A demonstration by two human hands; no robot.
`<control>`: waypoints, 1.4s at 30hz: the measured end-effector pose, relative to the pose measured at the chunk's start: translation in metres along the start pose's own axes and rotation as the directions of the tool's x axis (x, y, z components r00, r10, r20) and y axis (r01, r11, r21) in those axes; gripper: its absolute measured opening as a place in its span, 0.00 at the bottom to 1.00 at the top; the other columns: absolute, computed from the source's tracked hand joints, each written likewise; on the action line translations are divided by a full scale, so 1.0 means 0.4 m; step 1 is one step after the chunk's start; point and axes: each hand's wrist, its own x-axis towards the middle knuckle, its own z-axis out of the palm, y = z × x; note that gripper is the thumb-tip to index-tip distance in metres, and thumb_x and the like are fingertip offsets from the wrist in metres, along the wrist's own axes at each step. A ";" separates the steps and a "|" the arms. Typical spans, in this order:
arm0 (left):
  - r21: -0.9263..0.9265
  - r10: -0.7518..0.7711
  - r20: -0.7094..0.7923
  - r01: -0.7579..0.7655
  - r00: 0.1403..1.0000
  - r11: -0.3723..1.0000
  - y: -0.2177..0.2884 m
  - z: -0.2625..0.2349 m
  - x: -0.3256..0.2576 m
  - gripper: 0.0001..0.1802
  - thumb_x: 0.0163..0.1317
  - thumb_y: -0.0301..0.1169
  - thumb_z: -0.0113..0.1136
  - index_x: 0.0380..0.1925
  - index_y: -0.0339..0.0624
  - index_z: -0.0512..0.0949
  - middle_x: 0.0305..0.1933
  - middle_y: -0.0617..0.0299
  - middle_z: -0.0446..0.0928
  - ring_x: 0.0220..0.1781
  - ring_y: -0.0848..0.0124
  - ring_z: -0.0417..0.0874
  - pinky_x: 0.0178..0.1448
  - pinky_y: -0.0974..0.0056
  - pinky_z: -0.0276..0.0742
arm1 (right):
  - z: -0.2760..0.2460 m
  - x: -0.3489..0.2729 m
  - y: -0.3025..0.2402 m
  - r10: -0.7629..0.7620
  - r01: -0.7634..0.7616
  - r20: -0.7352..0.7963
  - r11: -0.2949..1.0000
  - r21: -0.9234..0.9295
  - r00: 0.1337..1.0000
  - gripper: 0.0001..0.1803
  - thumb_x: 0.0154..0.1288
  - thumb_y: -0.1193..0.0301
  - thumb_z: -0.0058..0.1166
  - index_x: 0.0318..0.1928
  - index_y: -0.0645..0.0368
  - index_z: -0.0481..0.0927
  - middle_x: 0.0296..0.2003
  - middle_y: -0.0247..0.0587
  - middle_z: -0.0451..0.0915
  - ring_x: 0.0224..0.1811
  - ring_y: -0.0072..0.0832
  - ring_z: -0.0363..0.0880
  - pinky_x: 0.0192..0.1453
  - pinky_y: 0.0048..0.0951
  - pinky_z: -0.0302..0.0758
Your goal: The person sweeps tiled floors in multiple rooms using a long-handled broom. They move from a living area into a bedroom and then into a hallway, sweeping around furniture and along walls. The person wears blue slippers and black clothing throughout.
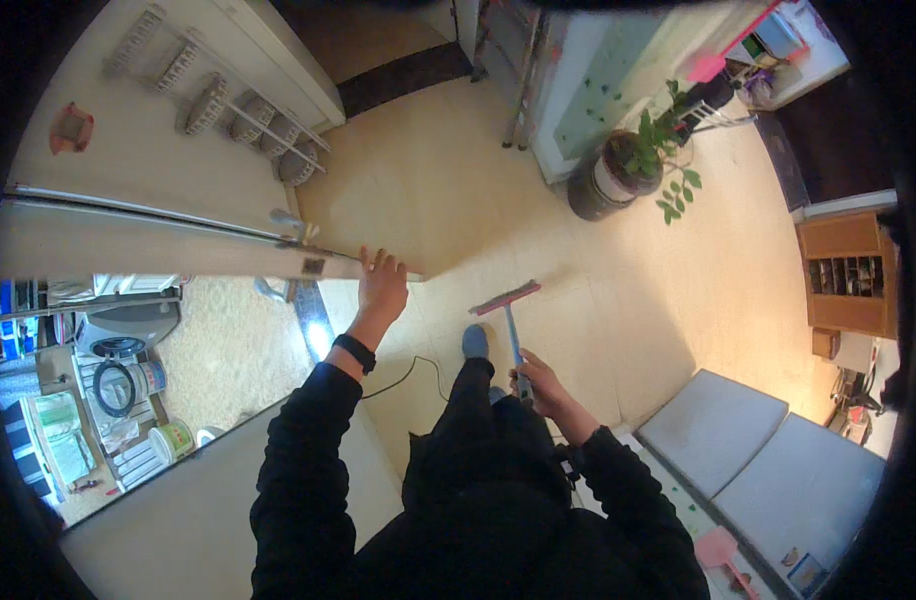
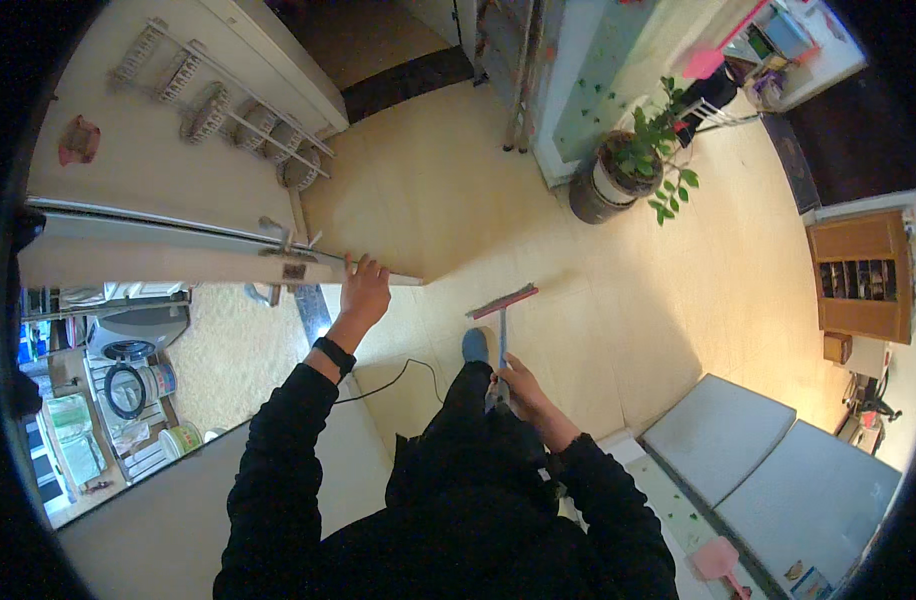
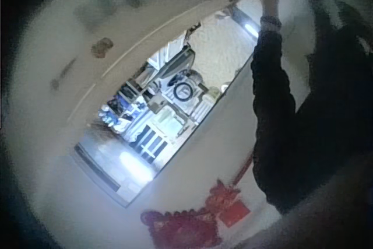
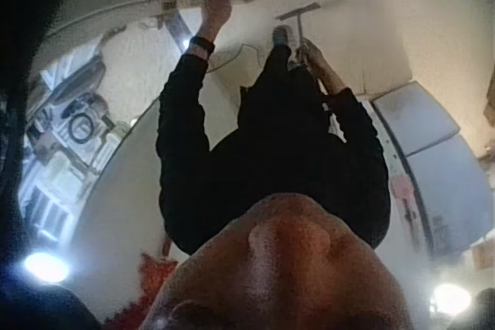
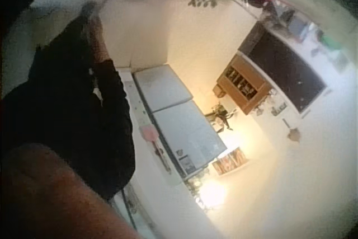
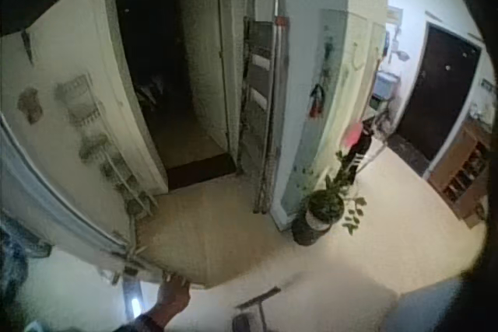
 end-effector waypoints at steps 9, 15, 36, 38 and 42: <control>-0.210 -0.257 0.454 0.383 0.853 0.900 -0.046 -0.033 0.055 0.31 0.61 0.45 0.53 0.63 0.46 0.65 0.67 0.52 0.63 0.71 0.48 0.58 0.67 0.31 0.51 | 0.255 0.257 -0.340 -0.087 0.129 0.192 0.968 -0.215 0.977 0.30 0.65 0.68 0.50 0.66 0.55 0.61 0.33 0.36 0.72 0.30 0.25 0.73 0.30 0.28 0.71; -0.661 -0.290 0.369 0.469 0.883 0.586 -0.057 -0.123 0.173 0.38 0.61 0.46 0.56 0.67 0.44 0.55 0.57 0.47 0.70 0.59 0.46 0.71 0.59 0.44 0.69 | 0.522 0.475 -0.631 -0.033 0.189 0.353 0.889 -0.418 0.935 0.16 0.67 0.56 0.50 0.45 0.54 0.72 0.28 0.29 0.70 0.24 0.20 0.70 0.26 0.25 0.68; -0.959 -0.612 0.017 0.186 0.791 0.214 -0.926 -0.201 1.247 0.13 0.56 0.36 0.58 0.42 0.53 0.79 0.35 0.52 0.81 0.38 0.52 0.82 0.40 0.52 0.78 | 1.564 1.256 -1.660 -0.105 0.726 0.752 0.376 -0.576 0.650 0.21 0.72 0.61 0.46 0.58 0.58 0.68 0.35 0.34 0.76 0.34 0.21 0.75 0.40 0.25 0.72; -0.949 -0.699 -0.052 0.181 0.713 0.256 -0.998 -0.221 1.359 0.10 0.58 0.36 0.57 0.40 0.53 0.79 0.33 0.53 0.81 0.35 0.51 0.82 0.37 0.51 0.78 | 1.709 1.333 -1.806 -0.178 0.748 0.761 0.419 -0.515 0.623 0.23 0.72 0.61 0.45 0.60 0.60 0.66 0.48 0.40 0.77 0.51 0.25 0.75 0.57 0.30 0.70; -0.804 -0.688 0.023 0.423 0.726 0.419 -1.171 -0.240 1.576 0.08 0.59 0.39 0.57 0.36 0.52 0.80 0.33 0.52 0.82 0.31 0.51 0.82 0.35 0.52 0.79 | 2.059 1.539 -2.007 -0.246 0.834 0.843 0.429 -0.347 0.478 0.26 0.70 0.61 0.48 0.62 0.64 0.66 0.57 0.46 0.72 0.60 0.31 0.69 0.65 0.31 0.64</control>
